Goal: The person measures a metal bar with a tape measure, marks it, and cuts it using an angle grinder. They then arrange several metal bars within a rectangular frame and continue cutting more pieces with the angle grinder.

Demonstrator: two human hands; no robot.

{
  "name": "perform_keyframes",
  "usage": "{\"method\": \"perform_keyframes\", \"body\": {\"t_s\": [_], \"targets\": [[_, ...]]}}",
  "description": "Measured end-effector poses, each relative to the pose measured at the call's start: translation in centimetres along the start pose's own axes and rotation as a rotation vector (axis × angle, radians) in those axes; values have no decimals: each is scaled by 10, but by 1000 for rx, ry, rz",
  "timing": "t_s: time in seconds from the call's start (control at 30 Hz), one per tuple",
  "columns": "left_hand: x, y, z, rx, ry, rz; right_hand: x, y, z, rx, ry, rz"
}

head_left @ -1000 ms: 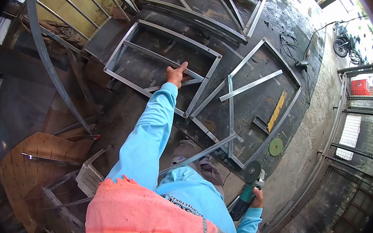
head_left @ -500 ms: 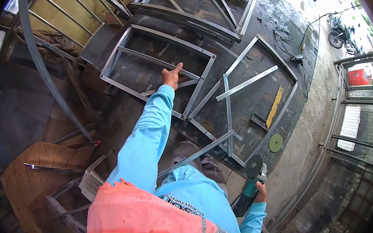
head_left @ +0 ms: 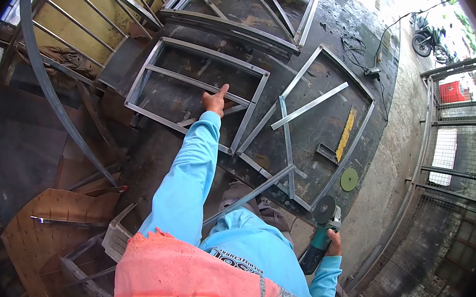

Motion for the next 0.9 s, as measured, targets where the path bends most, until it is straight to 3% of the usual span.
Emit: {"method": "perform_keyframes", "body": {"t_s": [0.1, 0.17, 0.23, 0.33, 0.37, 0.43, 0.47, 0.53, 0.63, 0.8, 0.9], "targets": [[2, -17, -14, 54, 77, -18, 10, -2, 2, 43, -23, 53], [5, 5, 0, 50, 13, 50, 10, -4, 8, 9, -72, -17], [14, -59, -27, -103, -87, 109, 12, -5, 9, 7, -58, -50], [4, 15, 19, -141, -38, 103, 2, -14, 7, 15, -66, -33], [8, 14, 24, -207, -165, 209, 5, -10, 3, 24, -81, 1], [9, 7, 24, -268, -244, 194, 31, -12, 10, 47, -32, 49], [4, 35, 37, -179, -219, 105, 32, -13, 11, 27, -70, 43], [-5, 71, 62, -387, -86, -10, 47, -21, 18, 6, -96, 32], [-9, 97, 63, -328, 46, -233, 64, -28, 20, -31, -119, 45], [0, 176, 36, -397, -318, -354, 69, -47, 4, 108, -300, -42], [11, 215, -5, -291, -444, -433, 97, -67, 19, 73, -463, -46]]}}
Point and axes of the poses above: each hand's wrist, its own y-axis away from the middle knuckle, its own x-axis out of the back of the hand, z = x × y, the point moved 8 cm from there along -y, towards the middle knuckle, and after that the axes turned 12 degrees about x, right-handed, at the moved point
